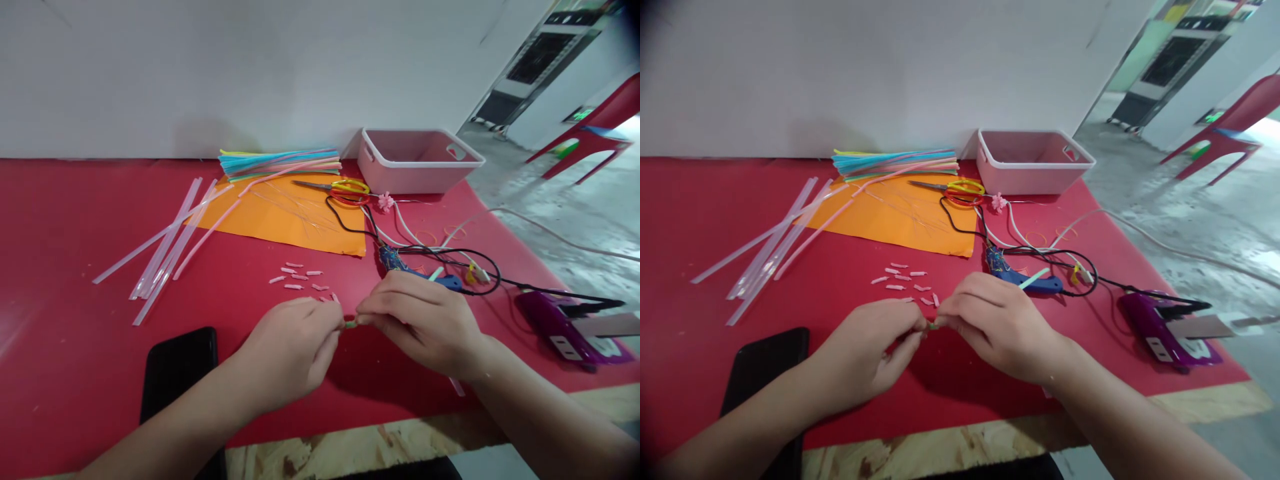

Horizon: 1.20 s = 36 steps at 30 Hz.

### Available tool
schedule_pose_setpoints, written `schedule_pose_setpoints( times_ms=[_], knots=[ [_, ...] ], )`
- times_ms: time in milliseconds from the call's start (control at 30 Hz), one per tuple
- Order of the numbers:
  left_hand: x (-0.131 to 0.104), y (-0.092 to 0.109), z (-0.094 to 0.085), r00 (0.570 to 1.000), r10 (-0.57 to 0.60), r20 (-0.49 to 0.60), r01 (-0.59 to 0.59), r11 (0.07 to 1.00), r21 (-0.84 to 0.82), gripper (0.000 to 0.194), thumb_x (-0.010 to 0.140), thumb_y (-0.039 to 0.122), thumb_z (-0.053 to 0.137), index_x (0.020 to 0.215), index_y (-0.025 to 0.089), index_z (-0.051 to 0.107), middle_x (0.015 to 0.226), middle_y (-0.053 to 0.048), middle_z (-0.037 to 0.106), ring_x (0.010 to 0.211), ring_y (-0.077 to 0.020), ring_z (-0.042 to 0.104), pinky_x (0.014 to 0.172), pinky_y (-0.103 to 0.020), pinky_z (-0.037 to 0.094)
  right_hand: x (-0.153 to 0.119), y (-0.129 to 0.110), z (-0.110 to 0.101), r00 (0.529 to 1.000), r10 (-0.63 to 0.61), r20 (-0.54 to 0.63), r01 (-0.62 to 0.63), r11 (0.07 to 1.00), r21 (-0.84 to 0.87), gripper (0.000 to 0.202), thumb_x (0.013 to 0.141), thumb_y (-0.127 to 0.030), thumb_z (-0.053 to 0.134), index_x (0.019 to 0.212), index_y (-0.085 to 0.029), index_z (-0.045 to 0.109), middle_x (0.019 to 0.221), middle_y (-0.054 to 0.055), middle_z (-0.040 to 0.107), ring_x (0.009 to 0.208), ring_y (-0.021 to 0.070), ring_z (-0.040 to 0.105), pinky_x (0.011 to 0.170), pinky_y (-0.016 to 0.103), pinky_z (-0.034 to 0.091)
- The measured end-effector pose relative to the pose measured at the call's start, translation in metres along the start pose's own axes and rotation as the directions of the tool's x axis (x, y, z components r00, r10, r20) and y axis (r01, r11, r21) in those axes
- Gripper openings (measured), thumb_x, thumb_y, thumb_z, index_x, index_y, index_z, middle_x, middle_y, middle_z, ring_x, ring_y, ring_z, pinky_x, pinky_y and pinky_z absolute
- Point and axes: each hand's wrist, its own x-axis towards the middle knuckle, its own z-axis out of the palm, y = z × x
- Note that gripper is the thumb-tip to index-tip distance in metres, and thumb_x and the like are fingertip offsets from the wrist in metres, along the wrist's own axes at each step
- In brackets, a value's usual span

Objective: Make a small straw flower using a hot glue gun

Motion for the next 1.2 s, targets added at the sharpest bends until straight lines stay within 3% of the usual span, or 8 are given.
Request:
schedule_pose_setpoints(
  times_ms=[167, 267, 367, 500, 633, 867, 1033, 1200],
  knots=[
    [0.001, -0.001, -0.007, 0.991, -0.011, -0.13, -0.01, 0.987, -0.16, 0.012, 0.09, 0.011, 0.054, 0.082, 0.017, 0.06, 0.068, 0.002, 0.063, 0.056, -0.0097, 0.051, 0.057, -0.021, 0.039, 0.0, 0.004, 0.002, 0.999, 0.038, -0.005, -0.038, 0.997, -0.069, 0.009, 0.095, -0.011, 0.06, 0.096, -0.016, 0.068, 0.085, 0.006, 0.071, 0.078, 0.0156, 0.062, 0.072, 0.028, 0.052],
    [0.001, -0.001, -0.008, 0.974, -0.141, -0.175, 0.106, 0.975, -0.196, 0.013, 0.092, 0.016, 0.055, 0.08, 0.017, 0.06, 0.063, 0.004, 0.06, 0.049, -0.008, 0.047, 0.051, -0.02, 0.035, 0.0, 0.002, -0.001, 0.994, -0.011, 0.106, 0.018, 0.998, -0.067, 0.013, 0.096, -0.01, 0.055, 0.098, -0.016, 0.067, 0.085, 0.007, 0.069, 0.077, 0.016, 0.061, 0.069, 0.029, 0.05],
    [-0.001, -0.001, -0.003, 0.979, -0.143, -0.148, 0.131, 0.987, -0.089, 0.015, 0.092, 0.016, 0.054, 0.078, 0.017, 0.057, 0.063, 0.003, 0.057, 0.052, -0.0105, 0.048, 0.052, -0.023, 0.034, -0.001, -0.001, -0.003, 0.976, -0.053, 0.21, 0.055, 0.998, -0.001, 0.015, 0.097, -0.011, 0.052, 0.098, -0.015, 0.066, 0.084, 0.006, 0.068, 0.076, 0.0158, 0.059, 0.067, 0.028, 0.049],
    [-0.002, -0.004, 0.003, 0.999, -0.022, -0.032, 0.024, 0.997, 0.074, 0.016, 0.091, 0.011, 0.048, 0.08, 0.017, 0.058, 0.072, -0.003, 0.063, 0.065, -0.0175, 0.057, 0.06, -0.028, 0.041, -0.001, 0.001, -0.003, 0.994, -0.054, 0.094, 0.058, 0.997, -0.04, 0.019, 0.096, -0.008, 0.051, 0.099, -0.017, 0.067, 0.085, 0.006, 0.07, 0.077, 0.0154, 0.061, 0.07, 0.029, 0.051],
    [-0.002, -0.003, -0.001, 0.994, 0.085, -0.062, -0.087, 0.996, -0.015, 0.015, 0.092, 0.01, 0.049, 0.087, 0.016, 0.061, 0.078, -0.004, 0.067, 0.07, -0.0166, 0.059, 0.066, -0.027, 0.045, -0.001, 0.006, -0.001, 1.0, -0.003, 0.017, 0.005, 0.995, -0.103, 0.02, 0.095, -0.006, 0.051, 0.098, -0.018, 0.067, 0.087, 0.006, 0.072, 0.079, 0.0158, 0.063, 0.073, 0.029, 0.053],
    [0.0, -0.002, -0.004, 0.98, -0.073, -0.184, 0.064, 0.997, -0.054, 0.014, 0.092, 0.014, 0.054, 0.079, 0.018, 0.057, 0.066, 0.002, 0.059, 0.057, -0.0118, 0.051, 0.055, -0.023, 0.036, 0.002, 0.0, -0.003, 0.978, -0.069, 0.197, 0.076, 0.997, -0.031, 0.017, 0.097, -0.012, 0.05, 0.093, -0.015, 0.066, 0.077, 0.006, 0.067, 0.071, 0.016, 0.059, 0.063, 0.029, 0.048],
    [-0.002, -0.007, 0.002, 0.998, 0.033, -0.052, -0.026, 0.989, 0.142, 0.016, 0.09, 0.01, 0.048, 0.081, 0.016, 0.06, 0.071, -0.004, 0.062, 0.065, -0.0184, 0.056, 0.06, -0.029, 0.04, 0.0, -0.001, 0.0, 0.995, -0.069, 0.068, 0.074, 0.995, -0.066, 0.014, 0.096, -0.009, 0.054, 0.099, -0.014, 0.067, 0.085, 0.007, 0.071, 0.077, 0.0158, 0.06, 0.072, 0.028, 0.052],
    [-0.001, -0.007, -0.002, 0.991, 0.107, -0.081, -0.107, 0.994, 0.005, 0.013, 0.091, 0.011, 0.05, 0.087, 0.016, 0.061, 0.078, -0.004, 0.067, 0.069, -0.0168, 0.058, 0.064, -0.027, 0.044, 0.0, 0.002, 0.003, 1.0, 0.014, -0.026, -0.016, 0.996, -0.088, 0.013, 0.095, -0.009, 0.056, 0.096, -0.017, 0.066, 0.084, 0.005, 0.072, 0.077, 0.0155, 0.063, 0.073, 0.028, 0.053]
  ],
)
